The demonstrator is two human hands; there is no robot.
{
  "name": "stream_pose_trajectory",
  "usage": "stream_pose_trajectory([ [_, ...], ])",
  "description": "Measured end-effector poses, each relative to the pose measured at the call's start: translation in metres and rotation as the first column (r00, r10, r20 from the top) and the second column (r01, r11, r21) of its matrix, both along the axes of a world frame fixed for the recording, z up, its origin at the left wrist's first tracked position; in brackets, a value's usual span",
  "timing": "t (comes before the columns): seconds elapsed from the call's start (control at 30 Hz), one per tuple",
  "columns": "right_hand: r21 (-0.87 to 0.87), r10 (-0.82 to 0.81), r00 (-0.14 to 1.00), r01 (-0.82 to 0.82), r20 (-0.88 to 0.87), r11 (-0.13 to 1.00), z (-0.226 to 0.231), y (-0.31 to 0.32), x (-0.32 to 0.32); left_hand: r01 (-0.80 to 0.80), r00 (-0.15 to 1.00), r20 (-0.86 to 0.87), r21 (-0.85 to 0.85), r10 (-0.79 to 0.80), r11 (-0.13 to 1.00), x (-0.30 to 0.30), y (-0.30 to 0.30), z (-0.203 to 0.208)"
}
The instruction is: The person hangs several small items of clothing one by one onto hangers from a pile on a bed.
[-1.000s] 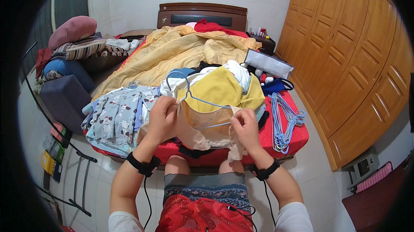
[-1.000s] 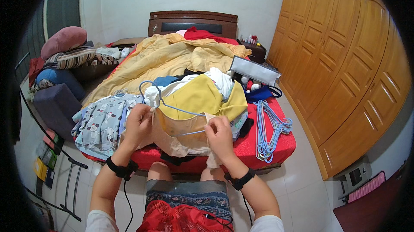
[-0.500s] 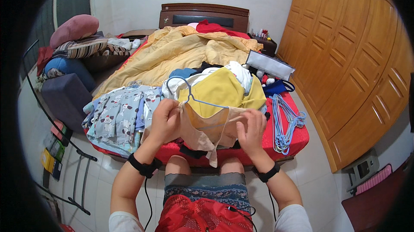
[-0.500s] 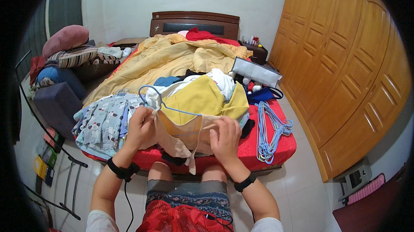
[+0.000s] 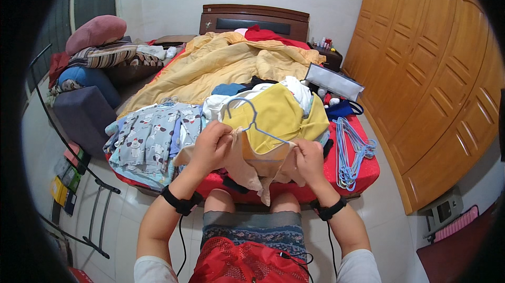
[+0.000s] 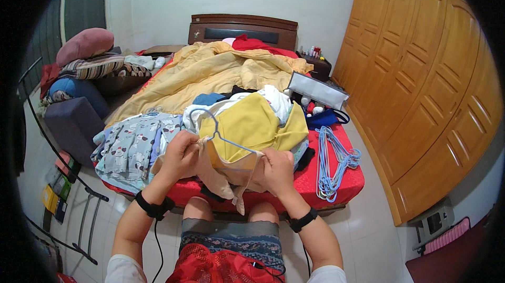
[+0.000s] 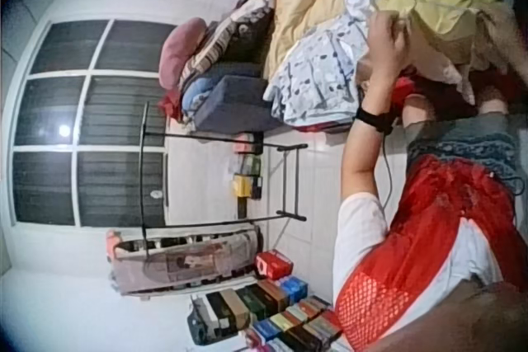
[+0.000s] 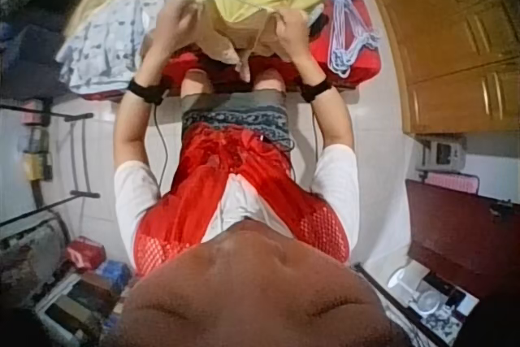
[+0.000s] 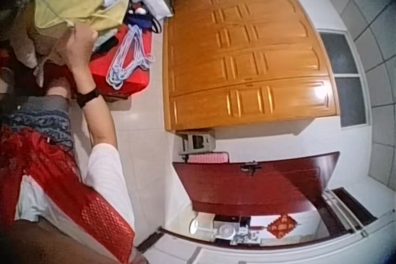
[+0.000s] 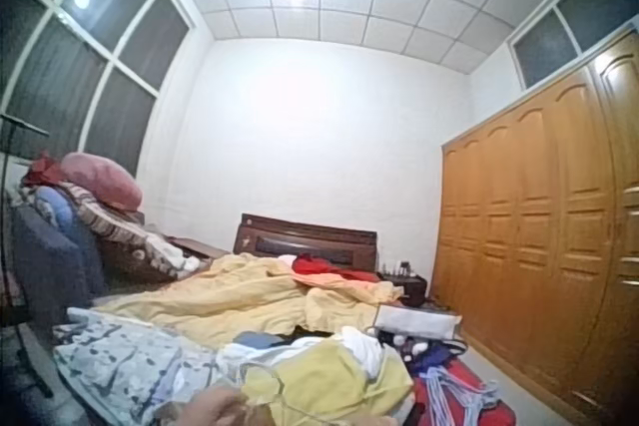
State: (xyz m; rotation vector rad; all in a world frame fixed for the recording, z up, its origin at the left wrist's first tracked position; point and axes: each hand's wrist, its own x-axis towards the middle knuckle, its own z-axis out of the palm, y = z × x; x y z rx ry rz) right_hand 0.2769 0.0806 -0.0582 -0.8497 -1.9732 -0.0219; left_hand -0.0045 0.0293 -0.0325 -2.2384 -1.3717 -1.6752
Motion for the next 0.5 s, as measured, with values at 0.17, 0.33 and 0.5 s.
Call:
stream_pose_trajectory([
  [0.17,-0.234,-0.081,0.987,0.047,-0.136,0.971,0.003,0.009,0.021,-0.132,0.987,-0.093,0.026,0.134,0.991,-0.020,-0.009,0.006],
  [0.33,-0.236,-0.009,0.959,-0.060,-0.283,0.970,0.019,0.007,0.022,-0.204,0.976,-0.080,-0.033,0.200,0.979,-0.037,-0.015,0.007],
  [0.5,-0.227,0.009,0.967,-0.069,-0.255,0.972,0.024,0.012,0.011,-0.190,0.976,0.088,-0.112,0.200,0.975,-0.052,-0.023,0.006],
])
